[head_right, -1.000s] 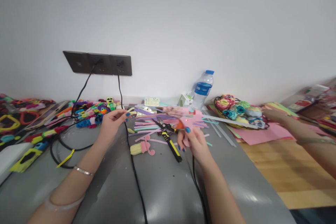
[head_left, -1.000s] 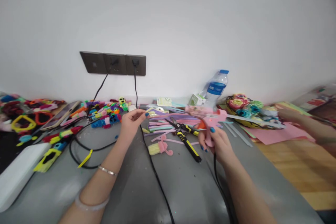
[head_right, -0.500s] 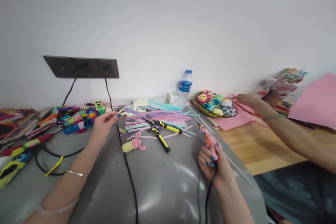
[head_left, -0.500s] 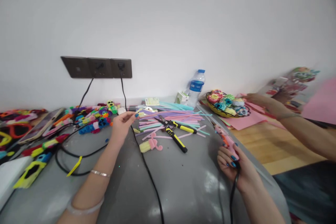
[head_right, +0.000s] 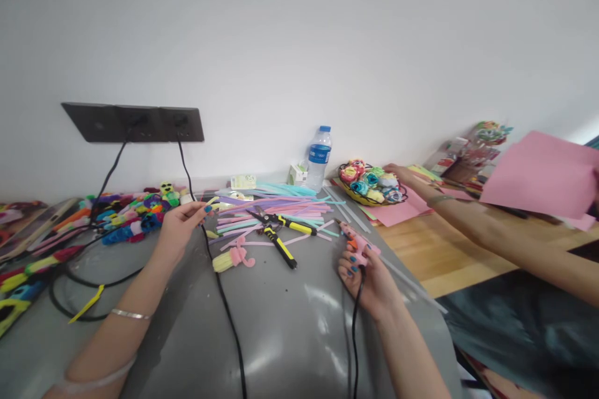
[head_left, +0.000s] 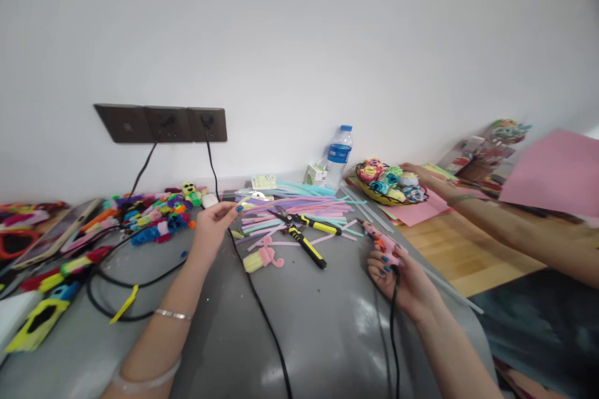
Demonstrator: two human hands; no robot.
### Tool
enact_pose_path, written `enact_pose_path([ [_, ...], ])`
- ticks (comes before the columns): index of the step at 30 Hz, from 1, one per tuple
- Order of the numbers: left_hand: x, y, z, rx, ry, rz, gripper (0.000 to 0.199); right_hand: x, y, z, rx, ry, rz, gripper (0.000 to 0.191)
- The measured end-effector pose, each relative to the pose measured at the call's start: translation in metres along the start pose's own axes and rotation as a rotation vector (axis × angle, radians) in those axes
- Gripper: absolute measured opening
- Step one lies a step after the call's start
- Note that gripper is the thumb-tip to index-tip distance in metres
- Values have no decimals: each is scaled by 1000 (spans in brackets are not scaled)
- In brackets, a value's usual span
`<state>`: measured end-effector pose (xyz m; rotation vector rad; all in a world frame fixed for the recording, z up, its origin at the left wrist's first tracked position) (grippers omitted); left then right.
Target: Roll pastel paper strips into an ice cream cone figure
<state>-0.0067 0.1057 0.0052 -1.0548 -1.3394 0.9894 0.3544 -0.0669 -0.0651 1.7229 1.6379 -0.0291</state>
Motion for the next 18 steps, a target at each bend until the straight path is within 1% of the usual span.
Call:
enact_pose_path([
  [3,0,0,0,-17,-1,8,35,-10,0,5,-178,-30,-64,36],
  [6,-1,0,0,-35,-16,28,37,-26,3,13,-406,-28,-41,41],
  [7,-2,-1,0,-38,-18,36,38,-32,6,17,-499,-41,-6,42],
  [9,-3,-1,-1,-42,-15,49,39,-43,14,27,-702,-116,101,48],
  [11,-4,-1,-3,-48,-8,65,39,-52,22,35,-898,-211,196,59],
  [13,-5,-1,-5,-57,2,83,39,-57,27,40,-1068,-270,262,71],
  [15,-5,0,-6,-66,9,96,38,-60,37,40,-1213,-328,373,76],
  [18,-6,0,-8,-81,25,104,37,-66,53,27,-1351,-417,633,69],
])
Point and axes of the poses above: each hand's wrist, its own x-axis towards the middle knuckle, its own z-axis out of the back of the hand, y = z × x, the point moved 8 cm from there along x, towards the middle knuckle, and after that the axes turned 2 degrees about -z, right-handed, at the moved point
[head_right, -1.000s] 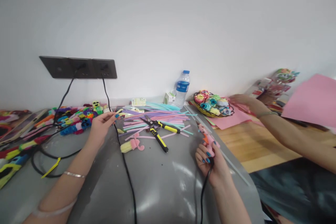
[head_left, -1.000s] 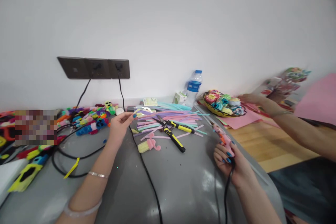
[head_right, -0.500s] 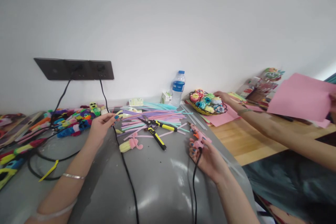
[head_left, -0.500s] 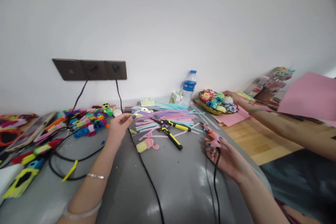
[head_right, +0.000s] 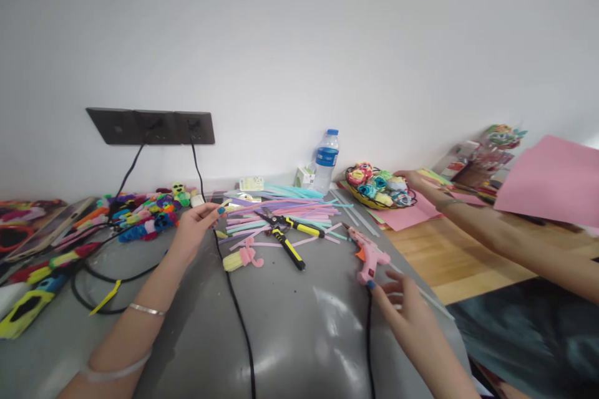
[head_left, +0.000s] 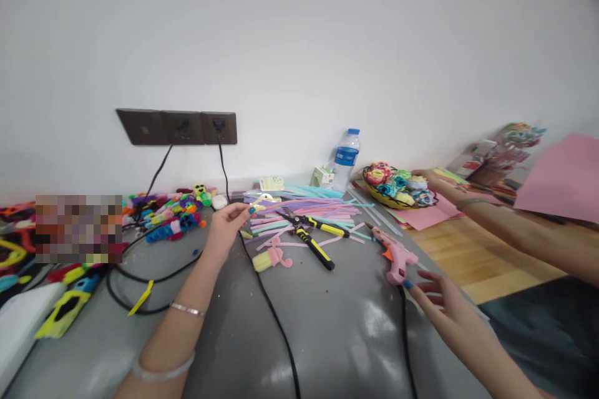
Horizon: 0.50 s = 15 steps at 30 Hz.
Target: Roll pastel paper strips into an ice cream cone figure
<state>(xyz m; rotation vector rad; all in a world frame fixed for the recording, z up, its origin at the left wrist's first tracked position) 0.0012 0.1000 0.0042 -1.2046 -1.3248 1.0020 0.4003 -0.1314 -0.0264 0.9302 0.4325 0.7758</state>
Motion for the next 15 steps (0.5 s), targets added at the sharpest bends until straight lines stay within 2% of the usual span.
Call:
enact_pose_path([
  [2,0,0,-2,-10,15,8,37,2,20,-4,11,-50,127,61],
  [4,-1,0,-3,-18,26,20,37,2,46,-19,57,-22,245,52],
  [8,-3,1,-3,-16,18,28,38,0,109,-61,167,31,479,32],
  [10,-2,3,-2,-5,17,28,38,2,134,-85,166,78,525,30],
  [13,0,7,1,12,13,23,37,6,155,-120,-49,179,580,37],
  [15,1,8,3,10,3,16,36,9,153,-140,-286,242,596,51],
])
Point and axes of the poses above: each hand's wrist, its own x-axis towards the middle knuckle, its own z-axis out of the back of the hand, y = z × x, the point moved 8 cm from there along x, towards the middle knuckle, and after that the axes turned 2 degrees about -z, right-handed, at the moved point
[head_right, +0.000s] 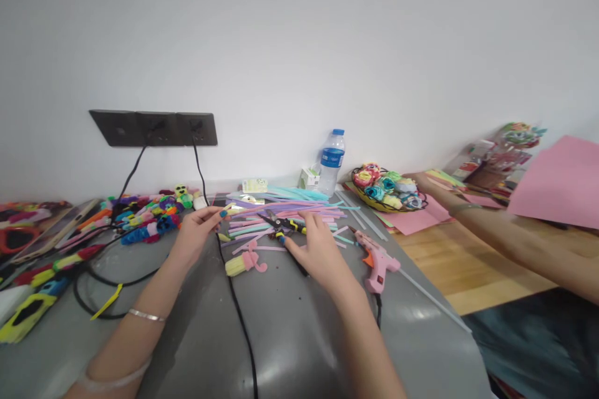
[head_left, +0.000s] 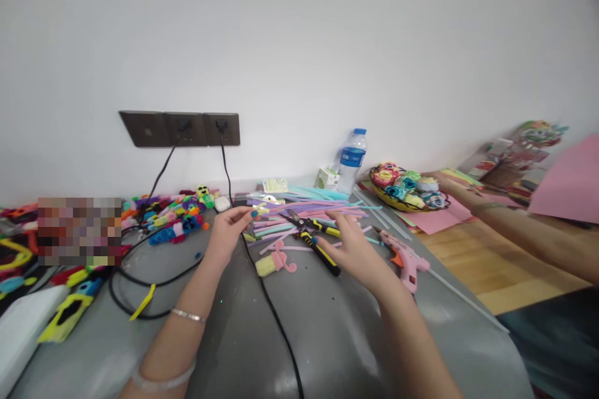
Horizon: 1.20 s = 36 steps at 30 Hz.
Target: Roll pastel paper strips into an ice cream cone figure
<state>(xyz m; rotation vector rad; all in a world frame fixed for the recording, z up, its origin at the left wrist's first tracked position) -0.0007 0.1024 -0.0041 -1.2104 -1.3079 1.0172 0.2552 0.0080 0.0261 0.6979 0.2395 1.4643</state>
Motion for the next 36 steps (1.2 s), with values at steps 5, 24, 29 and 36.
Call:
enact_pose_path([
  [5,0,-1,-3,-45,18,5,36,-1,-27,-33,-358,168,-77,72],
  [24,-2,-8,-5,-165,30,-45,30,0,-28,-5,-309,123,38,49],
  [29,-2,-7,-5,-183,28,-41,29,0,-18,-12,-328,172,96,38],
  [36,-2,-5,-2,-204,-10,-8,33,21,7,-14,-155,-15,240,52],
])
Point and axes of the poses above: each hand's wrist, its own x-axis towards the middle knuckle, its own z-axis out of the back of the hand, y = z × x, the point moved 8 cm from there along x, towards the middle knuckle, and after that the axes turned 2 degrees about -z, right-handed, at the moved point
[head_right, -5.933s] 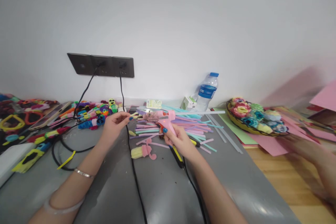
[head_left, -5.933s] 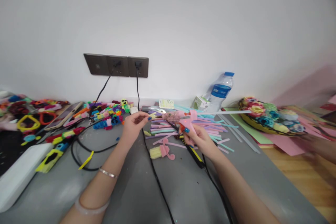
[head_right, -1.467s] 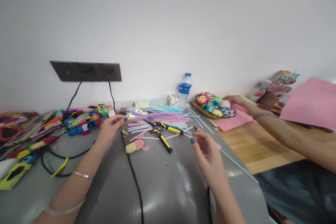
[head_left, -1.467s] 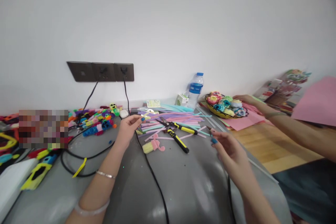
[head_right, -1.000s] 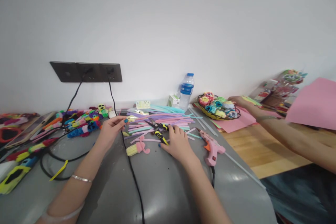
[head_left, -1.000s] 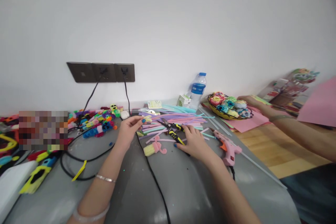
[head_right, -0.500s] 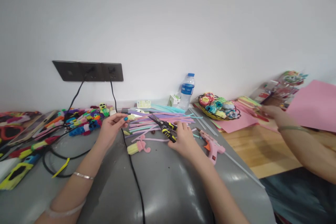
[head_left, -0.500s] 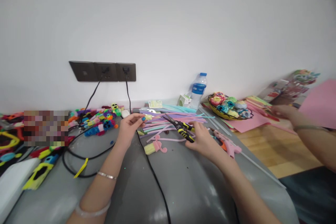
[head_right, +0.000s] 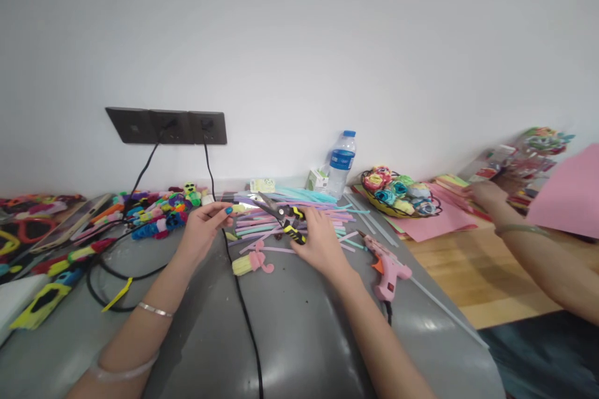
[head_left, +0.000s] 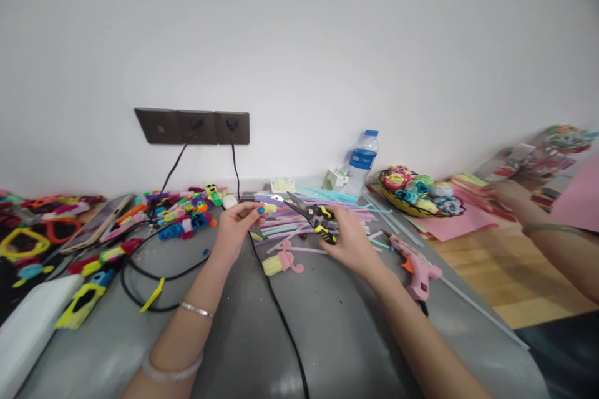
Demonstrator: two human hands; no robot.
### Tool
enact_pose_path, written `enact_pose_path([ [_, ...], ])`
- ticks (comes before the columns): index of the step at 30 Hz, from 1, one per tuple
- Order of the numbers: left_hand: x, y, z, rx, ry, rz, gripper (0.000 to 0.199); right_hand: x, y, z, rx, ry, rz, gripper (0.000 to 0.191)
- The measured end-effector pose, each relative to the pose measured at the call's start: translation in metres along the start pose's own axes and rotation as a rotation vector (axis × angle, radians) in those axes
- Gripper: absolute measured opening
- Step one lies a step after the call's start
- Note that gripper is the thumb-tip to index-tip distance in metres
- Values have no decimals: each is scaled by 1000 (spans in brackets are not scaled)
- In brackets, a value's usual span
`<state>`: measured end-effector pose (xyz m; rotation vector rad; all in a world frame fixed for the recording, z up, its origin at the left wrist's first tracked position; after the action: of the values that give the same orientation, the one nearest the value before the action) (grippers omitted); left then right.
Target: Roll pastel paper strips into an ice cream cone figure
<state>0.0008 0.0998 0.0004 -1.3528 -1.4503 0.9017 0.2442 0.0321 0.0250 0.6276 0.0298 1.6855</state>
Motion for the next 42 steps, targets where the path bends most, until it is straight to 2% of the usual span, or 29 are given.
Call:
enact_pose_path([
  [4,1,-2,3,-12,-33,1,35,16,-1,-11,-83,-8,-24,51],
  [10,1,-4,3,15,-32,-16,33,16,-34,-38,-232,126,-348,51],
  [14,0,-5,0,77,-4,-51,33,17,-37,-44,-240,119,-368,53],
  [17,0,-5,-1,97,-9,-58,34,23,-32,-37,-186,68,-359,47],
  [19,0,-5,0,107,-16,-65,34,31,-23,-26,-73,-19,-314,39],
  [21,1,-3,2,113,-24,-72,33,43,-7,-13,134,-112,-212,29],
  [24,3,0,3,125,-28,-83,31,63,20,-8,511,-142,-46,19],
  [29,5,4,5,143,-41,-85,29,87,43,-42,894,38,3,21],
  [34,4,5,3,153,-51,-54,29,86,35,-68,1110,92,-57,31],
  [37,3,5,2,159,-56,-43,30,80,37,-73,1152,179,-67,31],
  [42,4,6,2,189,-53,-48,29,76,46,-71,1195,260,-51,28],
])
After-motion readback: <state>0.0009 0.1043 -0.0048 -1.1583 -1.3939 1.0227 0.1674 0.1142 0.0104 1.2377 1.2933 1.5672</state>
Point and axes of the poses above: each hand's wrist, its own x-axis towards the middle knuckle, its own z-axis out of the back of the hand, y = z × x, the point moved 8 cm from there along x, towards the middle knuckle, and after that the axes turned 2 degrees about -z, right-handed, at the moved point
